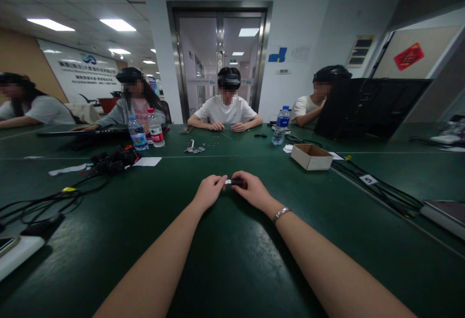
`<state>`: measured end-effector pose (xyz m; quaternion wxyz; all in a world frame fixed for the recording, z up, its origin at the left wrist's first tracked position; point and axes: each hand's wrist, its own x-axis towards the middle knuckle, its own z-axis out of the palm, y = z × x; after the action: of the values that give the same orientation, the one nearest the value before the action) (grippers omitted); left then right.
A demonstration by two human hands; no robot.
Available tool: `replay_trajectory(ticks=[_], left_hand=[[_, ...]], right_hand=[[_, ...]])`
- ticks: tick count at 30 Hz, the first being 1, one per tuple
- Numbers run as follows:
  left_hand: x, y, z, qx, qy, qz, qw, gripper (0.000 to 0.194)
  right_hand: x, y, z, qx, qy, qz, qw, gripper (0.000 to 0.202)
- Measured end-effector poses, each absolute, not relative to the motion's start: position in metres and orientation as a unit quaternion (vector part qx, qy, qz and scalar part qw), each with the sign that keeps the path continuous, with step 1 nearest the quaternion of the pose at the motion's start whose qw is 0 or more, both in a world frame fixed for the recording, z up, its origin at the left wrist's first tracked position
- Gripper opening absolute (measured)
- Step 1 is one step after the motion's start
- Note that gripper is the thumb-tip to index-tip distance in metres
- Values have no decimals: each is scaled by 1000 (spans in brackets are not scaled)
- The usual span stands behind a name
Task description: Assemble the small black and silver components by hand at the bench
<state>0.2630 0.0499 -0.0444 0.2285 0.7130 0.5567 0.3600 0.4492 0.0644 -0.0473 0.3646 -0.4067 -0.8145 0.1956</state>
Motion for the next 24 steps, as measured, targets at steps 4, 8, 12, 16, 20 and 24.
replay_trajectory(ticks=[4,8,12,16,20,24], left_hand=[[264,50,-45,702,566,369,224,51],[265,48,-45,693,531,420,247,29],[265,48,-45,687,513,432,280,20],[264,49,-47,688,531,409,278,27],[264,49,-48,690,554,390,254,37],[264,49,-48,688,563,387,244,43]], right_hand=[[449,62,-45,-407,-819,189,359,20],[449,64,-45,-411,-814,193,362,21],[450,66,-47,-411,-814,188,365,20],[450,65,-47,-398,-825,171,362,22],[449,62,-44,-395,-832,157,357,22],[448,58,-40,-397,-834,151,354,20]])
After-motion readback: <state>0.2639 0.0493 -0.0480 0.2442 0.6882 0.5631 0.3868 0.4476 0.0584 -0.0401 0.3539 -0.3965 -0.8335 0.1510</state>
